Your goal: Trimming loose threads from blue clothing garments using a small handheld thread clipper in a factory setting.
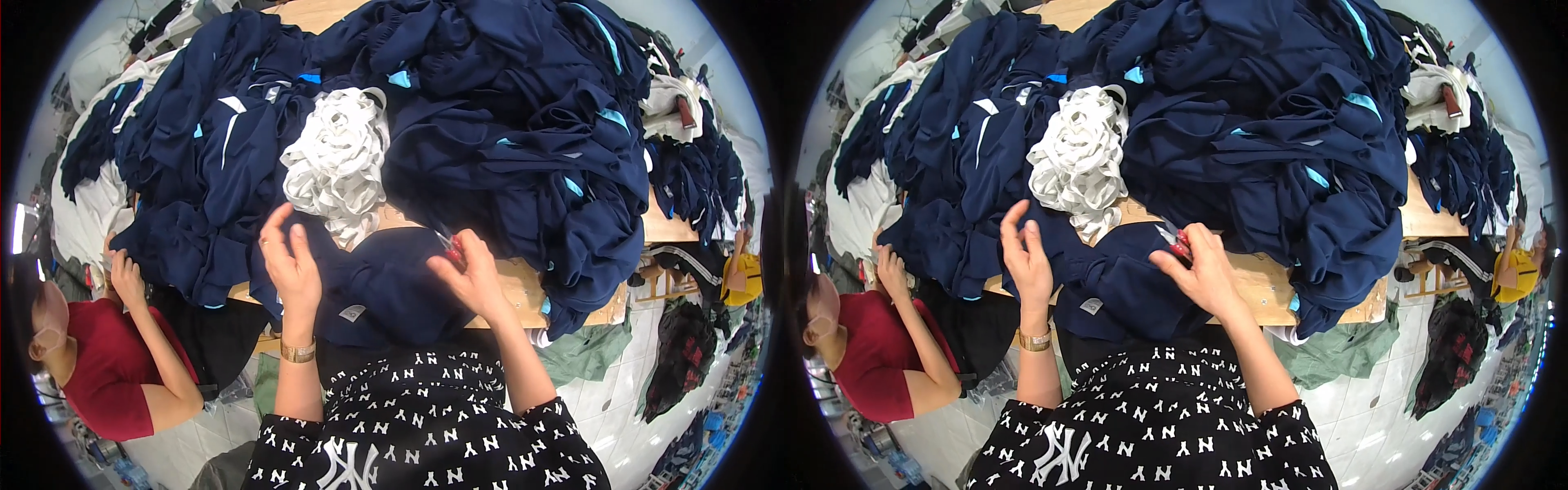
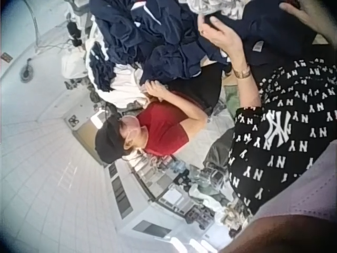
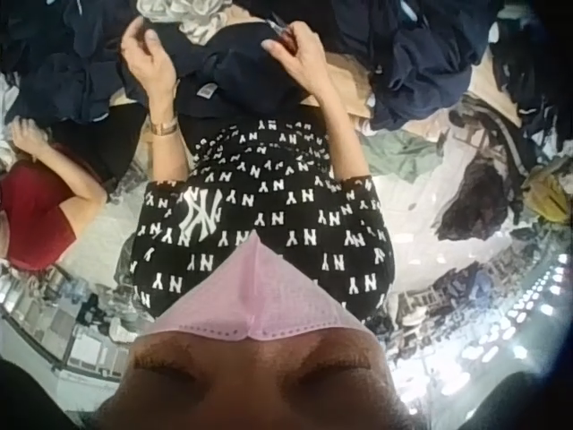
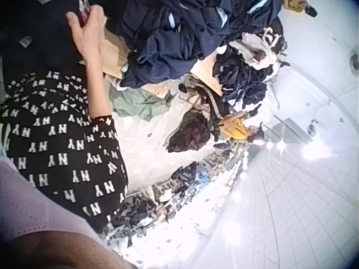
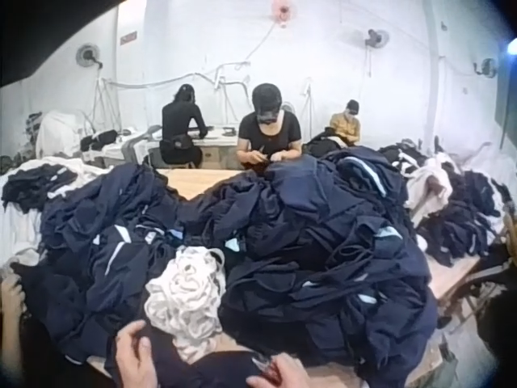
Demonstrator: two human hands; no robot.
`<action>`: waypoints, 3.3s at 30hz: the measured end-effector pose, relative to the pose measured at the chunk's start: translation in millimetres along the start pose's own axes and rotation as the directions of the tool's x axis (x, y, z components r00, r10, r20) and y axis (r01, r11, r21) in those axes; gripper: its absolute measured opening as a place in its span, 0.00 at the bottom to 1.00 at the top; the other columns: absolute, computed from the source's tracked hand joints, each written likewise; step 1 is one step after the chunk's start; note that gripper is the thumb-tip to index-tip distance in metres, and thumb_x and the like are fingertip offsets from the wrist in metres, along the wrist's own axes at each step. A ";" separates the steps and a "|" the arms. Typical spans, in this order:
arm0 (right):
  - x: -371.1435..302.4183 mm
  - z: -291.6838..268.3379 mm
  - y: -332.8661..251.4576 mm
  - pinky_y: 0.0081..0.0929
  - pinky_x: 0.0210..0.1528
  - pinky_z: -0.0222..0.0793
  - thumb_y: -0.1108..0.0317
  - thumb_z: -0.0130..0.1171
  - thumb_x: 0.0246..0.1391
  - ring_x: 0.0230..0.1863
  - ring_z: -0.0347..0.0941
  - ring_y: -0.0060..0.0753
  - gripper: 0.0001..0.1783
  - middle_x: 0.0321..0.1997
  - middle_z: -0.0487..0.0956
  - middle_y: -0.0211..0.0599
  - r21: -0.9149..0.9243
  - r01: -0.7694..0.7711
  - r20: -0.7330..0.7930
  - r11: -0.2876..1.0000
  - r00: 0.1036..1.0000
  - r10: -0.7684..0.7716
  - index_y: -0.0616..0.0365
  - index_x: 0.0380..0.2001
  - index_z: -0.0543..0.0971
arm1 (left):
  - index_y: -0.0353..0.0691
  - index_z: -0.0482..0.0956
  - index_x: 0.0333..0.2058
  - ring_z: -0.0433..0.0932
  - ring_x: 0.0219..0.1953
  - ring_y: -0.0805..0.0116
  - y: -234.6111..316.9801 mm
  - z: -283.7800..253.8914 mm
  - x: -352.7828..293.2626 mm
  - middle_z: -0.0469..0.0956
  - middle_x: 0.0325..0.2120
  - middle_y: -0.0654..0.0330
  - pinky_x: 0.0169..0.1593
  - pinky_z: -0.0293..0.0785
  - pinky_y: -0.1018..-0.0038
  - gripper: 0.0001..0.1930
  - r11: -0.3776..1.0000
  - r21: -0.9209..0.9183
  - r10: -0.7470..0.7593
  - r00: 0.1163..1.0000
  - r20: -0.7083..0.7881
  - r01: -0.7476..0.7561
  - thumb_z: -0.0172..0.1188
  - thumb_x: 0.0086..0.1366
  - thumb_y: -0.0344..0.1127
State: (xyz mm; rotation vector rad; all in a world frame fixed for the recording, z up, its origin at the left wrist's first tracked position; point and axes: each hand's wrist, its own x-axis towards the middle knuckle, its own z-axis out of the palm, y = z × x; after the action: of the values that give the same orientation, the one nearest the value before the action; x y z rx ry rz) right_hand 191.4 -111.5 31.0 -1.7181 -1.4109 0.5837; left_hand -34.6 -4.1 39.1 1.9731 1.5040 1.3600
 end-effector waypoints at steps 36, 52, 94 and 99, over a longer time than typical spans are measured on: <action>11.6 13.6 -9.9 0.13 0.32 0.64 0.82 0.56 0.50 0.28 0.66 0.16 0.18 0.28 0.71 0.33 0.733 -0.021 -0.054 0.680 0.994 0.090 0.55 0.29 0.56 | 0.32 0.70 0.26 0.71 0.19 0.61 32.0 8.2 -26.8 0.73 0.19 0.51 0.27 0.67 0.73 0.17 0.953 -0.208 0.025 0.629 0.777 0.219 0.68 0.48 0.38; 11.5 2.4 -25.1 0.22 0.28 0.64 0.78 0.55 0.51 0.24 0.66 0.22 0.14 0.24 0.72 0.35 0.320 -0.099 0.153 0.942 0.987 0.052 0.60 0.32 0.59 | 0.34 0.74 0.32 0.77 0.31 0.59 35.0 12.4 -24.0 0.77 0.29 0.53 0.36 0.72 0.71 0.16 0.935 -0.312 0.114 0.691 0.714 0.168 0.68 0.50 0.39; -9.6 -15.6 -34.5 0.37 0.18 0.64 0.44 0.54 0.50 0.17 0.72 0.45 0.25 0.13 0.73 0.38 -0.483 0.162 0.161 0.861 0.982 -0.095 0.56 0.17 0.72 | 0.40 0.77 0.26 0.75 0.22 0.59 44.9 30.8 -10.1 0.76 0.19 0.57 0.27 0.70 0.69 0.05 0.946 -0.299 0.278 0.791 0.545 -0.126 0.62 0.54 0.34; -10.0 -17.9 -33.3 0.35 0.17 0.63 0.45 0.54 0.50 0.16 0.72 0.43 0.24 0.13 0.73 0.38 -0.495 0.190 0.145 0.848 0.980 -0.135 0.55 0.18 0.73 | 0.41 0.77 0.25 0.75 0.22 0.60 43.6 33.2 -11.9 0.76 0.19 0.58 0.27 0.69 0.69 0.05 0.940 -0.296 0.310 0.784 0.539 -0.168 0.62 0.54 0.34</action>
State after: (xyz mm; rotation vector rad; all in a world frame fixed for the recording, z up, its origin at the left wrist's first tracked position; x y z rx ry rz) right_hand 183.5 -125.2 66.8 -1.9598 -1.8897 0.2139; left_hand 17.7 -22.5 47.7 2.1983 0.7909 0.8317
